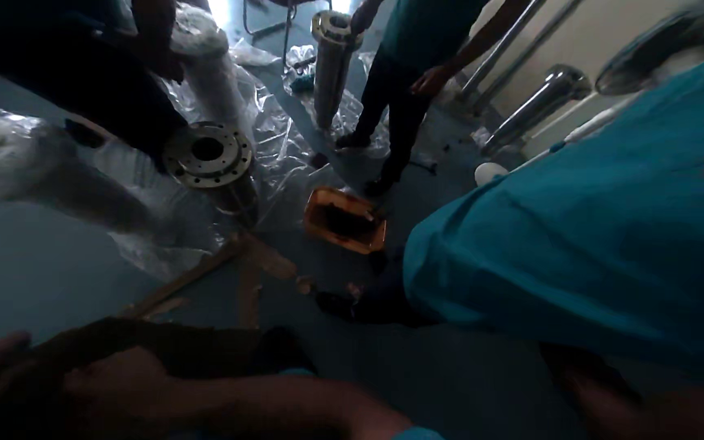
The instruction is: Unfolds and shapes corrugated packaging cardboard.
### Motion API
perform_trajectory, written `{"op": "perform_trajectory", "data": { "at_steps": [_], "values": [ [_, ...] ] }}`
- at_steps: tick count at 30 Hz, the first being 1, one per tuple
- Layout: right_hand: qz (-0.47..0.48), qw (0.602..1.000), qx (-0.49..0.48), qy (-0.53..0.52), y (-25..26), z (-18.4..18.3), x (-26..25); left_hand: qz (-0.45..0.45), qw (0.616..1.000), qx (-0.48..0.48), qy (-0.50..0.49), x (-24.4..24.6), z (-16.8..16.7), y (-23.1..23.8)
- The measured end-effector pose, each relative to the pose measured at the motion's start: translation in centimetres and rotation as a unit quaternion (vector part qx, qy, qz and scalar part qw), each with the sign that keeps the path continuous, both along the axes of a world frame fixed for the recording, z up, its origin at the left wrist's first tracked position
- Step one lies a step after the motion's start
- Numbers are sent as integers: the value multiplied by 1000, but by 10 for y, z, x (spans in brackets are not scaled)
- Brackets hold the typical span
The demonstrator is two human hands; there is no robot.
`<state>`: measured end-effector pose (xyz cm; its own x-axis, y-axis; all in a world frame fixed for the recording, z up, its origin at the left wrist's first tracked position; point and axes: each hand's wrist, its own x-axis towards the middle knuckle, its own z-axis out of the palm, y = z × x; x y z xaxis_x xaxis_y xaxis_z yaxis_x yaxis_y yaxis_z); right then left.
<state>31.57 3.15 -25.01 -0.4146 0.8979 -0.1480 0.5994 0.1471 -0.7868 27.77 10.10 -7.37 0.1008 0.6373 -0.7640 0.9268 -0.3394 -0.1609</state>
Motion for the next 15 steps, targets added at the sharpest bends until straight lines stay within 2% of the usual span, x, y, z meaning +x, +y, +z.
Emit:
{"op": "perform_trajectory", "data": {
  "at_steps": [7, 10, 15],
  "values": [
    [28, 997, -65, 36, 1, 39, 34, 16, 1000, 3, -22, 21, 14, -11],
    [3, 999, -21, 42, 0, 31, 27, 25, 999, 11, -37, 20, 12, -13],
    [20, 999, -15, 29, 5, 40, 30, 2, 997, 23, -75, 1, 1, -9]
  ]
}}
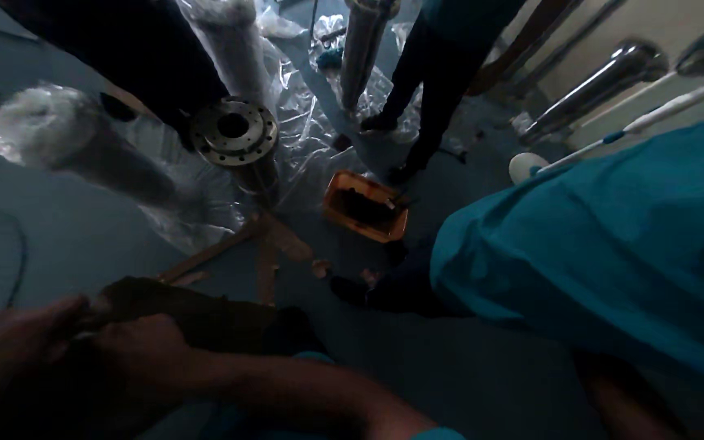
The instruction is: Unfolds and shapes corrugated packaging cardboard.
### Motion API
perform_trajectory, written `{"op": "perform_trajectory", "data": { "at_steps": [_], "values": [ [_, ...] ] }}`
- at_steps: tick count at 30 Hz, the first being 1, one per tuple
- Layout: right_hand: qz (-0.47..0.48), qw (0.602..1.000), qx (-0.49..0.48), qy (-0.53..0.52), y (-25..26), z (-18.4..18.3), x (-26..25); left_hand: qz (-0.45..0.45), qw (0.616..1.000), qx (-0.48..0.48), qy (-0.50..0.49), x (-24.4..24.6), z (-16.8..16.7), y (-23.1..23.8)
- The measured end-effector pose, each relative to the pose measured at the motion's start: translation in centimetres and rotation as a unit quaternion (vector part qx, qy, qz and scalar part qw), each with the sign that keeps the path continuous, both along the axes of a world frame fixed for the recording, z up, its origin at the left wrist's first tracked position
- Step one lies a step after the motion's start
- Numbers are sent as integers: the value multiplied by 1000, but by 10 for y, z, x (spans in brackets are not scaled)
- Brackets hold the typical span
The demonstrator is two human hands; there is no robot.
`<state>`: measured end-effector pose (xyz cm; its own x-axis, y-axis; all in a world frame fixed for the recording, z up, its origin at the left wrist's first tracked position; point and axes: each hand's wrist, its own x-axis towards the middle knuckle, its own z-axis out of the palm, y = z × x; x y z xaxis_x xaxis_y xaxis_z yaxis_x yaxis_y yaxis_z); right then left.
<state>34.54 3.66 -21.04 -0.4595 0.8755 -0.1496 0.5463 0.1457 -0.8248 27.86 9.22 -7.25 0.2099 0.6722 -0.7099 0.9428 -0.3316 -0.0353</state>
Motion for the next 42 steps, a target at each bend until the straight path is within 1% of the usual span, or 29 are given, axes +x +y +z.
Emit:
{"op": "perform_trajectory", "data": {
  "at_steps": [2, 5, 8, 11, 13, 14, 16, 19, 22, 25, 27, 30, 33, 36, 40, 42],
  "values": [
    [6, 1000, -17, -3, 1, 4, -1, 8, 1000, 5, -14, -6, -2, 0],
    [1, 1000, -12, -3, 0, 2, -4, 41, 997, 19, -56, -26, -9, 8],
    [-6, 1000, 9, -1, -6, -7, -6, 27, 996, 47, -67, -59, -26, 22],
    [15, 999, -37, -16, -13, -18, 2, 48, 995, 58, -63, -76, -42, 29],
    [21, 999, -36, -27, -19, -29, 10, 27, 990, 89, -104, -93, -55, 31],
    [31, 998, -43, -35, -20, -33, 12, -4, 984, 118, -135, -103, -63, 30],
    [55, 995, -60, -56, -18, -30, 11, -38, 982, 116, -147, -99, -59, 26],
    [62, 993, -76, -64, -7, -19, 4, -34, 989, 68, -131, -86, -52, 29],
    [60, 992, -65, -92, 3, -22, -8, -50, 992, 61, -104, -79, -52, 30],
    [57, 992, -65, -96, -5, -27, -8, -8, 994, 69, -83, -88, -52, 34],
    [77, 985, -106, -116, -11, -29, -1, -1, 992, 80, -97, -99, -54, 36],
    [102, 977, -123, -142, -17, -34, 7, 1, 989, 83, -122, -104, -58, 35],
    [96, 979, -97, -149, -21, -35, 7, 18, 986, 74, -147, -98, -56, 35],
    [84, 983, -92, -133, -14, -27, 4, -8, 979, 86, -183, -93, -52, 33],
    [97, 981, -88, -144, 4, -12, -7, -10, 986, 99, -136, -88, -32, 39],
    [84, 985, -60, -139, 7, -9, -9, 0, 983, 110, -145, -101, -24, 49]
  ]
}}
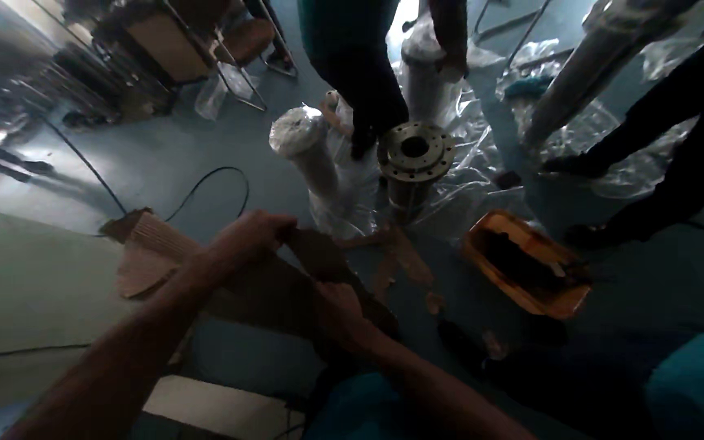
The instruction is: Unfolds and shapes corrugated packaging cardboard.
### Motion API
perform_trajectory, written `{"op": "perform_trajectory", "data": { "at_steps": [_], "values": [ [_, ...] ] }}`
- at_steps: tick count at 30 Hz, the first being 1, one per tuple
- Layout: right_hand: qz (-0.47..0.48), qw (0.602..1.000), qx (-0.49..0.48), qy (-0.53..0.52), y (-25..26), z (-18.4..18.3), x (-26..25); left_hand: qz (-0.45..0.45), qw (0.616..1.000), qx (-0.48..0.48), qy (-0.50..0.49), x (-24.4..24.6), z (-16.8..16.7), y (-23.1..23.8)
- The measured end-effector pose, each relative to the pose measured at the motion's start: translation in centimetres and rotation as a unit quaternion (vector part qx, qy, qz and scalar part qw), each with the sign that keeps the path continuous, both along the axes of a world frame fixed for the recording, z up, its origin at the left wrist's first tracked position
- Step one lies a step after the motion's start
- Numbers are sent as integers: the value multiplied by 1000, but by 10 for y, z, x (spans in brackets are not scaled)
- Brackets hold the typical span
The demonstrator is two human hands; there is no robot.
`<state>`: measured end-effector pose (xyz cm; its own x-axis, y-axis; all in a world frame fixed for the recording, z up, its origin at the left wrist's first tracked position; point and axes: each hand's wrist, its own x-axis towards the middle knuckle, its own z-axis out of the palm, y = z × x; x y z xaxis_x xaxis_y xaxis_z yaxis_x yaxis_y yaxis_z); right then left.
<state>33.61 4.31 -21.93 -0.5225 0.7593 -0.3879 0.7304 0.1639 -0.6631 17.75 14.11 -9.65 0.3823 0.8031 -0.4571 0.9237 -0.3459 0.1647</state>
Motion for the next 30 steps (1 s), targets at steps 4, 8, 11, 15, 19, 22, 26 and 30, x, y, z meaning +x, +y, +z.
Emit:
{"op": "perform_trajectory", "data": {
  "at_steps": [4, 8, 11, 15, 19, 22, 26, 30],
  "values": [
    [-20, 996, 90, 12, -4, -2, 1, 6, 999, 38, -7, -16, 27, 9],
    [-11, 981, 193, 26, -3, -7, 10, 4, 998, 61, -22, -18, 45, 8],
    [0, 989, 145, 9, 0, 8, 20, 21, 996, 74, -34, -20, 54, 9],
    [35, 990, 138, -6, 7, 25, 28, -2, 994, 91, -64, -23, 62, 9],
    [44, 997, 64, -22, 24, 65, 19, -28, 992, 111, -61, -9, 79, 2],
    [56, 994, 80, -52, 28, 78, 15, -19, 989, 135, -48, -15, 95, 5],
    [43, 989, 137, -40, 23, 66, 24, 1, 985, 169, -43, -33, 126, 3],
    [28, 968, 247, -20, 24, 49, 31, -21, 980, 186, -71, -49, 139, 1]
  ]
}}
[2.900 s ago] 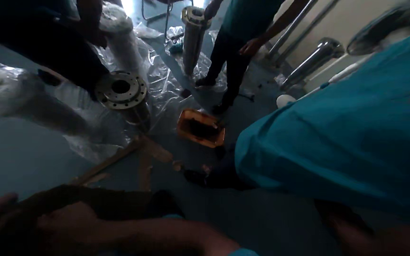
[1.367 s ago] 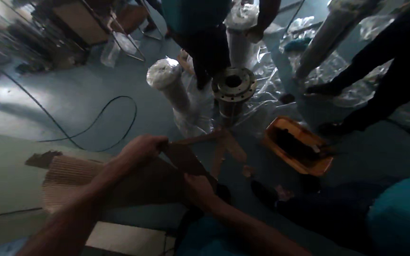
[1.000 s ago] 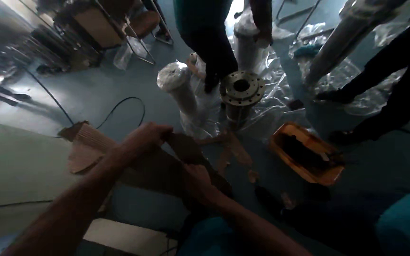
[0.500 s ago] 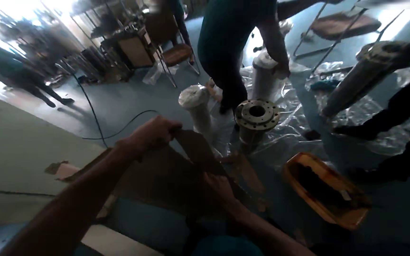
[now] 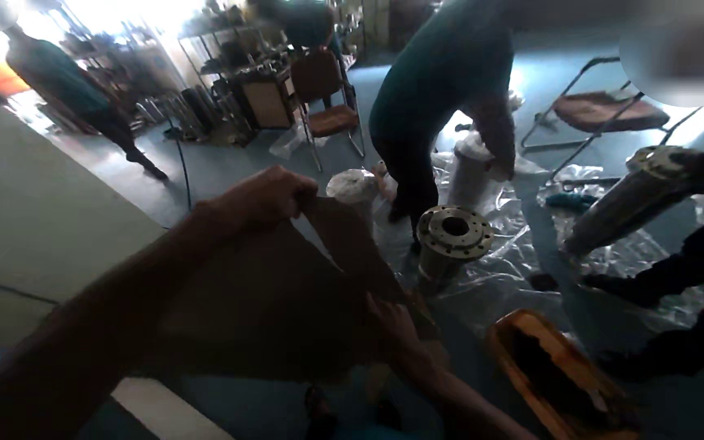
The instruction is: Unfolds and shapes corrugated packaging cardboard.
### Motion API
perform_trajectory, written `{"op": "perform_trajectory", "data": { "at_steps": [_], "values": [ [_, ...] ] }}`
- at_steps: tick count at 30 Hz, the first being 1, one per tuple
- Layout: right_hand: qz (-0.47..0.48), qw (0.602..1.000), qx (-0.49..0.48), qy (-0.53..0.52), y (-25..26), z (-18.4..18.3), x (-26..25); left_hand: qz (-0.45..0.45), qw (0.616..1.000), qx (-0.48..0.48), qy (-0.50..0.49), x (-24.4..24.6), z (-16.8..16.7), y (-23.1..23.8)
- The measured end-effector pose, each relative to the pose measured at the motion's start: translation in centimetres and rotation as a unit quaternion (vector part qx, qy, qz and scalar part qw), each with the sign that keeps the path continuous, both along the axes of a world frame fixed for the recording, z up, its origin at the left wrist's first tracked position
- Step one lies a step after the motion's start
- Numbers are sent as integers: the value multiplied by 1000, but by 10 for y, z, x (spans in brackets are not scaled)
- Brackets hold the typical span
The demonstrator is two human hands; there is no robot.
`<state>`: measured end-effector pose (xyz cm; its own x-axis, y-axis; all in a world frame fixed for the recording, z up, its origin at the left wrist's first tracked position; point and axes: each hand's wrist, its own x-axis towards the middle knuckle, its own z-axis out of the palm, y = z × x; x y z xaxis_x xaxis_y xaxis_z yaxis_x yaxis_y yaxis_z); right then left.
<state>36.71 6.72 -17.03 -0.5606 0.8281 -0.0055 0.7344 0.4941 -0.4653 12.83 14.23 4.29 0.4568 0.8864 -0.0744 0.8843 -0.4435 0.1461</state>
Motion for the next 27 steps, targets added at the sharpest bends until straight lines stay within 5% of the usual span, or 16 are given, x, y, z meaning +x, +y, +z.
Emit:
{"op": "perform_trajectory", "data": {
  "at_steps": [10, 14, 18, 22, 25, 27],
  "values": [
    [21, 999, -26, -25, 32, 59, -16, -37, 998, 49, 6, 15, 35, 3],
    [1, 997, 51, -63, 36, 58, -17, 5, 994, 97, 42, 5, 74, 0],
    [-22, 981, 193, 18, 41, 50, -10, 27, 991, 114, 67, -3, 109, -8],
    [-28, 976, 213, 30, 46, 89, -15, -132, 959, 245, 51, -64, 107, 65],
    [-30, 986, 163, -35, 55, 133, -28, -122, 953, 258, 97, -67, 140, 91],
    [-20, 975, 220, -9, 61, 154, -33, -124, 934, 318, 104, -68, 164, 95]
  ]
}}
